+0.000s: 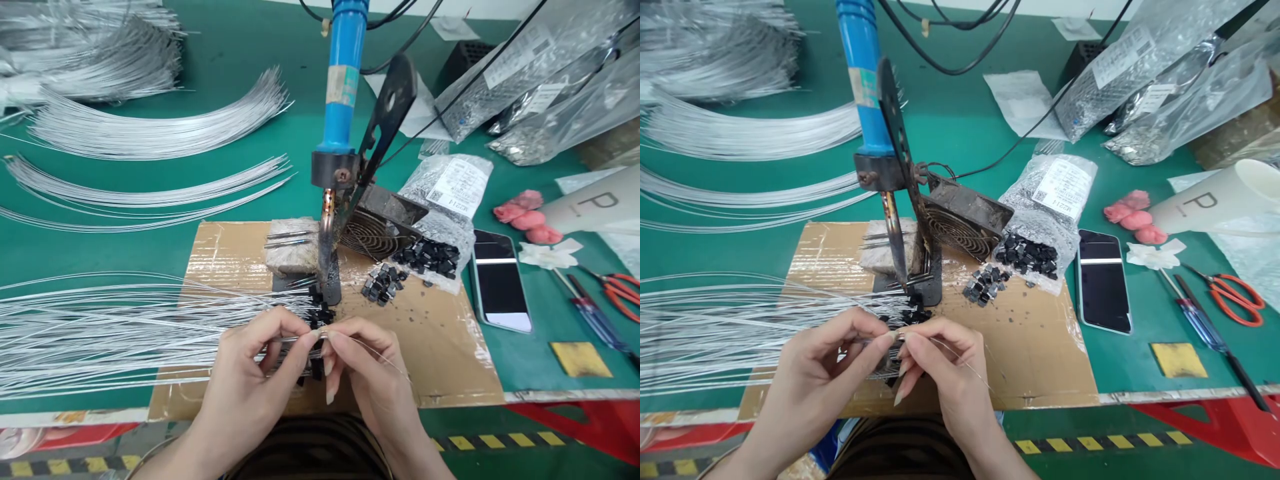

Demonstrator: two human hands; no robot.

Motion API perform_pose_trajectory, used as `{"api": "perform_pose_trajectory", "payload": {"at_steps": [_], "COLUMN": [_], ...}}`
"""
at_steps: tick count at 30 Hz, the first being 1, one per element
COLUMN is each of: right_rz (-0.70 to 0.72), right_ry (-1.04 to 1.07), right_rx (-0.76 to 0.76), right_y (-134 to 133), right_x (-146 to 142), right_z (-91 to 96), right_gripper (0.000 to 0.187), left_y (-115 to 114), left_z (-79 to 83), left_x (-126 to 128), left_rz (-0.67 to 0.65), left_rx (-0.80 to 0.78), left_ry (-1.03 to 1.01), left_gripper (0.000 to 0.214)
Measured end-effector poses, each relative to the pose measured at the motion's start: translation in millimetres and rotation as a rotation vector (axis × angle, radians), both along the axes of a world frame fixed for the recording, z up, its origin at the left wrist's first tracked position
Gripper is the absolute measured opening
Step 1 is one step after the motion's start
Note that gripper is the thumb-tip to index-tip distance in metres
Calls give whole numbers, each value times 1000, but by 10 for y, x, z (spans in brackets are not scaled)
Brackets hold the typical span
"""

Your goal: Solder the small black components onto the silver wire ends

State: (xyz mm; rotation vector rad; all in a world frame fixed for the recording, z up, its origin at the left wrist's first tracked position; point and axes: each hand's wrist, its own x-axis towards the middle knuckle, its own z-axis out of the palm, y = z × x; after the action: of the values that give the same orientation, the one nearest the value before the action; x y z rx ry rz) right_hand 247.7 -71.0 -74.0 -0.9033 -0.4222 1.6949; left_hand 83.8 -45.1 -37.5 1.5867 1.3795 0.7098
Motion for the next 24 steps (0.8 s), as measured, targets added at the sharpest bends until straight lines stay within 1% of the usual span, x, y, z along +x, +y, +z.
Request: {"api": "perform_pose_trajectory", "payload": {"at_steps": [7, 13, 16, 20, 24], "right_rz": [-89, -120, -116, -102, -71], "right_ry": [81, 80, 54, 3, -87], "right_rx": [-51, -67, -48, -11, 11], "right_y": [-14, -13, -6, -26, -60], "right_x": [-86, -137, -126, -86, -63], "right_z": [24, 39, 40, 9, -31], "right_gripper": [12, 13, 13, 20, 14], "left_y": [-46, -53, -44, -39, -29], "left_z": [-71, -77, -81, -88, -62], "left_x": [39, 71, 68, 55, 59], "left_rz": [57, 83, 94, 120, 144], "left_rx": [43, 40, -7, -43, -19], "left_ry": [12, -65, -98, -99, -80], "left_gripper": [21, 19, 17, 19, 18]}}
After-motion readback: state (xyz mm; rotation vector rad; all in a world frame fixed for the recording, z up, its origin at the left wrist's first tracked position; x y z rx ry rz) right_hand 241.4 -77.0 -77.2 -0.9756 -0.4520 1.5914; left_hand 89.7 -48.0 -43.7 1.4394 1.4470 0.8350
